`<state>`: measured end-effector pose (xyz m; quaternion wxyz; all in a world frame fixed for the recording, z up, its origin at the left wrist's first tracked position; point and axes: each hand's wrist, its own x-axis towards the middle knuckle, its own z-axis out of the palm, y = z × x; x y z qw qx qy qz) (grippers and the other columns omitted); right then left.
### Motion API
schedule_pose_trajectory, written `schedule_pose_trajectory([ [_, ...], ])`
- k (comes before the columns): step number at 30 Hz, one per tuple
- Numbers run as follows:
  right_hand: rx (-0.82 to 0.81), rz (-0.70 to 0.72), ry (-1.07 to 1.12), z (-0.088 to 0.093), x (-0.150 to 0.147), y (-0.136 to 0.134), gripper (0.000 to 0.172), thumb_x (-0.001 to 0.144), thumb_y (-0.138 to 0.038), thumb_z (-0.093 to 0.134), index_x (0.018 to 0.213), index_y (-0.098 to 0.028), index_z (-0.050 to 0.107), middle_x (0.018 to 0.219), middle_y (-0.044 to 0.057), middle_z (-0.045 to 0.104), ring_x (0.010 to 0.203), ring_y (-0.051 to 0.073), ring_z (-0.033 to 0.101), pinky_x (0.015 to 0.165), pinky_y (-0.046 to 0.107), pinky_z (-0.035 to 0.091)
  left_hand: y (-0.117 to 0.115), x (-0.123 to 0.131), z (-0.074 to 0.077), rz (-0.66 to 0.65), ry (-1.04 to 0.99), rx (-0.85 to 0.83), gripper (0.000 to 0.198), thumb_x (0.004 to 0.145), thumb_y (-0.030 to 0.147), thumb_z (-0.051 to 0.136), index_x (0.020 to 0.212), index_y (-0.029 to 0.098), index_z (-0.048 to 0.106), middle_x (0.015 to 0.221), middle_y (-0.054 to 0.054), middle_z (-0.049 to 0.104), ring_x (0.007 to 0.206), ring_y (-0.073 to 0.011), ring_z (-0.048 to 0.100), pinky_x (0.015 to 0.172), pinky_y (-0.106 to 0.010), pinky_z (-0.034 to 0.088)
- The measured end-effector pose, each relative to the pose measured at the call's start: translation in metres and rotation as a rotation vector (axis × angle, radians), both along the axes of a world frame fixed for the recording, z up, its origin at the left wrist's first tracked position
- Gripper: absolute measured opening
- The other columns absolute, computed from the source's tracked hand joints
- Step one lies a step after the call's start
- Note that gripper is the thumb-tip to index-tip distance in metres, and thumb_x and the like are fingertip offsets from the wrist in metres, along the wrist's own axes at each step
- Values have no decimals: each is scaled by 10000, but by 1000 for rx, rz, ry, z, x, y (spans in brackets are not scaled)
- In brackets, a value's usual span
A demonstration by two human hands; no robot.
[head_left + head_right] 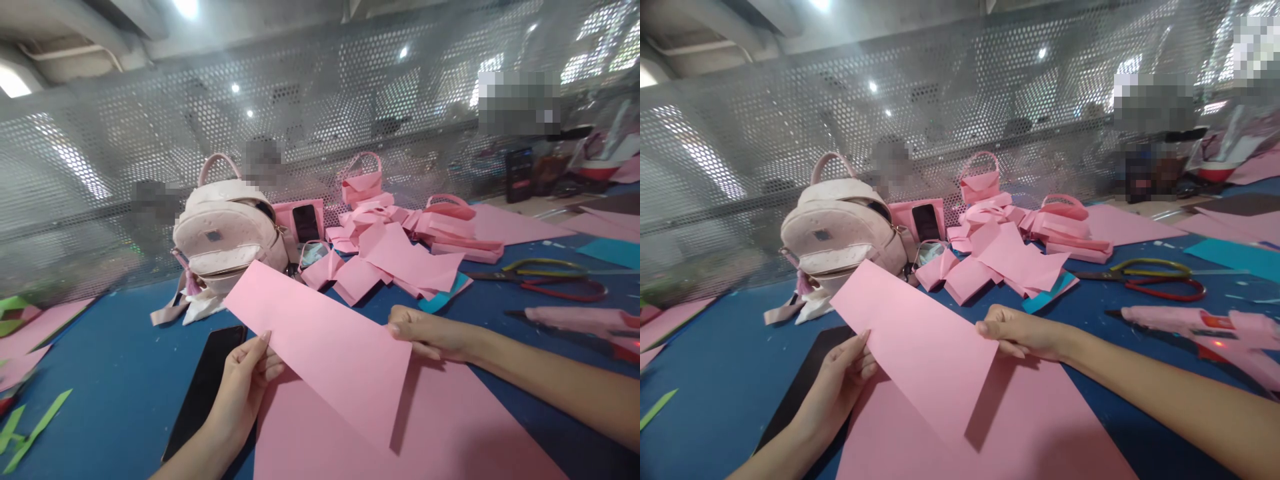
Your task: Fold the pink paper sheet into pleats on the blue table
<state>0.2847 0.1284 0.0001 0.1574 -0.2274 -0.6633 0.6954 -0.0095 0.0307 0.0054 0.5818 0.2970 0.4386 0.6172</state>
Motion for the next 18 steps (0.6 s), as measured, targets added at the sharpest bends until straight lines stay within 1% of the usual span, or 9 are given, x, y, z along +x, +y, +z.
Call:
schedule_pose_trajectory([
  [3, 39, 0, 31, 2, 0, 1, 718, 830, -614, 624, 312, -177, 386, 237, -65, 249, 272, 30, 200, 364, 233, 165, 1, 0, 0, 0, 6, 9, 575, 697, 357, 839, 563, 186, 306, 581, 111, 179, 499, -22, 187, 437, -109, 316],
  [5, 3, -5, 40, 4, 0, 0, 704, 828, -620, 619, 330, -181, 385, 251, -71, 246, 281, 35, 204, 358, 230, 172, 0, 1, 1, -5, 21, 11, 569, 704, 371, 833, 541, 175, 324, 557, 112, 203, 480, -16, 211, 432, -107, 314],
  [6, -28, -13, 44, 5, -1, -2, 683, 815, -654, 608, 364, -180, 413, 271, -76, 264, 284, 39, 209, 345, 227, 169, -1, 2, 1, -10, 32, 11, 551, 714, 379, 825, 530, 167, 352, 535, 109, 238, 467, -14, 243, 433, -111, 327],
  [8, -76, -18, 42, 9, -5, -6, 648, 795, -740, 547, 490, -170, 512, 330, -84, 329, 292, 48, 222, 318, 219, 155, -4, 5, 1, -43, 65, -2, 468, 740, 381, 806, 528, 139, 466, 497, 75, 377, 451, -26, 364, 453, -138, 389],
  [10, -84, 13, 26, 13, -10, -11, 631, 810, -760, 498, 615, -162, 554, 368, -96, 350, 300, 53, 222, 307, 207, 153, -8, 9, 2, -96, 172, -7, 395, 776, 389, 771, 565, 109, 590, 507, 3, 532, 462, -72, 498, 494, -190, 465],
  [12, -61, 36, -7, 15, -16, -17, 558, 849, -696, 517, 652, -174, 514, 365, -117, 318, 300, 50, 212, 311, 192, 171, -12, 13, 4, -143, 336, 11, 401, 809, 415, 731, 580, 96, 651, 518, -51, 610, 467, -116, 573, 529, -231, 511],
  [14, -13, -2, -62, 15, -21, -22, 479, 855, -613, 588, 662, -197, 451, 352, -140, 279, 287, 47, 213, 310, 175, 182, -15, 16, 7, -159, 472, 38, 444, 817, 449, 709, 543, 105, 655, 493, -66, 624, 449, -140, 599, 528, -243, 525],
  [16, 54, -76, -121, 12, -24, -26, 436, 848, -556, 634, 684, -202, 439, 366, -143, 293, 277, 47, 256, 309, 166, 179, -17, 20, 10, -151, 520, 51, 454, 800, 467, 717, 524, 113, 656, 490, -74, 635, 459, -161, 626, 519, -244, 529],
  [18, 97, -127, -141, 8, -25, -28, 403, 838, -528, 658, 711, -184, 491, 422, -121, 368, 301, 49, 322, 326, 168, 204, -19, 22, 12, -135, 526, 57, 453, 792, 478, 721, 526, 118, 656, 504, -74, 645, 482, -171, 644, 524, -243, 535],
])
